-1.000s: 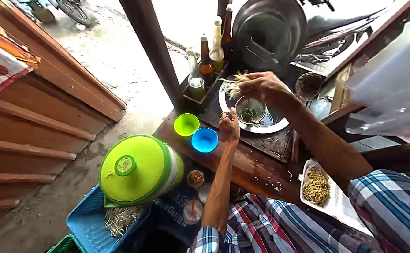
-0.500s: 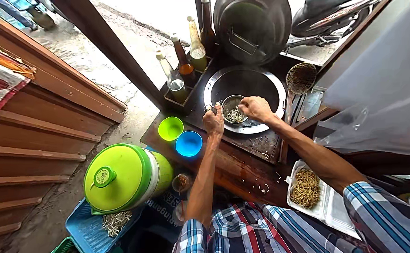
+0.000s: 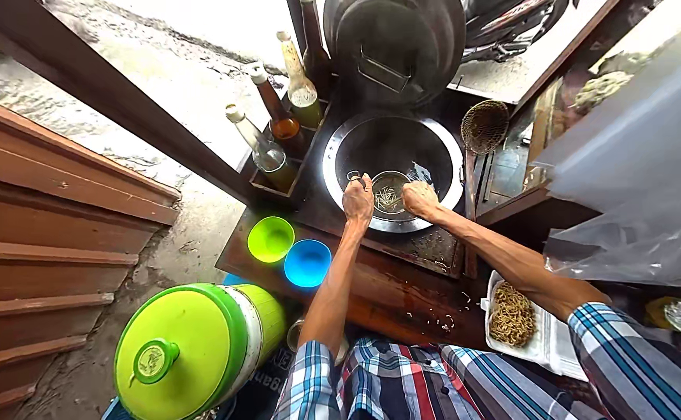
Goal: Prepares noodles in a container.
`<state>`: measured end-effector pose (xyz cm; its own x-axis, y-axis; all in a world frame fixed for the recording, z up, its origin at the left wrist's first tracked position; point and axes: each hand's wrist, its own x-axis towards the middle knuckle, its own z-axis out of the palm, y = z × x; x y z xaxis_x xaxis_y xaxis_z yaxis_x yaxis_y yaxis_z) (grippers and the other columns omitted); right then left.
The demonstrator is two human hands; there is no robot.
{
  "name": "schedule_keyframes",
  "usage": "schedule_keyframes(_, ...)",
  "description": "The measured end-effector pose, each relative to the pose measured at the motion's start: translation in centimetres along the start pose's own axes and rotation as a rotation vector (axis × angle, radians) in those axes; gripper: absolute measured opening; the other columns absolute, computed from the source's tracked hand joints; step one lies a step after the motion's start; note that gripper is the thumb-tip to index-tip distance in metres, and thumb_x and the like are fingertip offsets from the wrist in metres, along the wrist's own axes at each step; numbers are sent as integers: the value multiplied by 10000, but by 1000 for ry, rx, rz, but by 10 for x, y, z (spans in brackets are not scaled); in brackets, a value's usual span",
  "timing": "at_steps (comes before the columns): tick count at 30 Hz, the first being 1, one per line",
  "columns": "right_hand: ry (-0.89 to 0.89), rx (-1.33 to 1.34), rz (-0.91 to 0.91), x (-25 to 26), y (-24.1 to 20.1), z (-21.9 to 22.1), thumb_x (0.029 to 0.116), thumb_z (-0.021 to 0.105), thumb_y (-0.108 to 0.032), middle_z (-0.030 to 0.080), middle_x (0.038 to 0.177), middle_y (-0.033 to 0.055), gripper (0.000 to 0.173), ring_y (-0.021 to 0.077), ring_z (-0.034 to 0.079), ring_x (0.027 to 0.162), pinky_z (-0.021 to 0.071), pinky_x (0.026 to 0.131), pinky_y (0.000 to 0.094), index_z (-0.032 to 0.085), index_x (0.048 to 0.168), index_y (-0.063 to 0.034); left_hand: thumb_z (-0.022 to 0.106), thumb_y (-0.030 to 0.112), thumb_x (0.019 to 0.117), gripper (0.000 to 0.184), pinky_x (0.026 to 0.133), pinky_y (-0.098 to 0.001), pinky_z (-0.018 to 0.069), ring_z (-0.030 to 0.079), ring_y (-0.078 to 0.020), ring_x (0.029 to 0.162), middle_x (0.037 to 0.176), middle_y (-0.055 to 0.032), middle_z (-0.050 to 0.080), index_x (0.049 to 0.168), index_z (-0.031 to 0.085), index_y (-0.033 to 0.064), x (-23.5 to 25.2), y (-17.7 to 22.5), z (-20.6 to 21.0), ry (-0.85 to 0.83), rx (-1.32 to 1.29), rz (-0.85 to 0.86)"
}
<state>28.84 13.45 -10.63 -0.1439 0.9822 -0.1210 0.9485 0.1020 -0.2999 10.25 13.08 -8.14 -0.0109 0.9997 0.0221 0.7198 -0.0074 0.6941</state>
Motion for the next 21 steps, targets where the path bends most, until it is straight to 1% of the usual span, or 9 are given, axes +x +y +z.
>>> schedule_keyframes(3, -3, -38, 36, 3, 4, -7, 904, 654, -49, 638, 932, 298, 118, 489, 655, 928, 519, 718, 625, 649, 873, 64, 354, 379, 1123, 514, 861, -544, 564, 692, -408, 1007, 1042, -269, 671, 1121, 615, -64, 7, -9, 9, -27, 4, -12)
schedule_keyframes(5, -6, -33, -13, 4, 14, 1, 881, 678, -81, 644, 850, 276, 143, 476, 668, 855, 509, 660, 621, 640, 824, 44, 347, 362, 1126, 517, 871, -551, 559, 687, -415, 1025, 1048, -280, 669, 1121, 612, -81, 13, -13, 16, -17, 3, -13)
schedule_keyframes(7, 55, 5, -46, 9, 20, 3, 916, 628, -121, 645, 839, 269, 191, 470, 671, 840, 506, 656, 622, 639, 810, 38, 348, 360, 1126, 515, 861, -556, 562, 690, -419, 1016, 1037, -281, 670, 1112, 616, -80, 15, -13, 18, -10, -4, -14)
schedule_keyframes(9, 88, -13, -31, 14, 21, -4, 949, 584, -102, 645, 918, 279, 192, 469, 666, 917, 524, 731, 610, 650, 856, 52, 361, 366, 1123, 507, 844, -554, 565, 696, -416, 988, 1016, -274, 674, 1109, 618, -70, 12, -9, 14, -12, -5, -11)
schedule_keyframes(11, -72, -58, 52, 24, 16, -16, 962, 567, -91, 660, 1025, 298, 209, 469, 650, 1042, 506, 849, 603, 669, 921, 87, 371, 391, 1119, 483, 814, -518, 574, 700, -385, 934, 986, -242, 667, 1118, 604, -31, 4, 2, 1, -20, 31, 14)
schedule_keyframes(13, -185, -60, 71, 30, 16, -25, 969, 564, -114, 676, 1033, 297, 235, 464, 654, 1060, 493, 862, 611, 676, 933, 90, 393, 381, 1116, 454, 807, -503, 574, 699, -373, 913, 986, -235, 662, 1136, 598, -24, 1, 10, -9, -9, 47, 66)
schedule_keyframes(18, -59, -54, 76, 28, 20, -31, 989, 531, -82, 663, 1057, 303, 236, 464, 645, 1078, 500, 890, 593, 680, 949, 96, 418, 335, 1116, 403, 831, -500, 572, 694, -380, 953, 1049, -238, 655, 1131, 598, -25, 1, 13, -6, -46, 98, 139)
schedule_keyframes(19, -40, -43, 35, 22, 24, -23, 969, 557, -82, 665, 1027, 301, 216, 473, 651, 1043, 504, 860, 610, 679, 915, 89, 417, 338, 1116, 406, 839, -504, 570, 694, -383, 967, 1059, -240, 657, 1134, 599, -24, 1, 13, -3, -57, 104, 143)
schedule_keyframes(21, 81, -3, -91, 12, 39, -2, 914, 625, -105, 663, 884, 264, 180, 465, 673, 889, 521, 720, 627, 659, 809, 38, 406, 348, 1117, 431, 872, -508, 566, 692, -389, 1011, 1092, -247, 665, 1180, 601, -31, 3, 12, 2, -75, 117, 138)
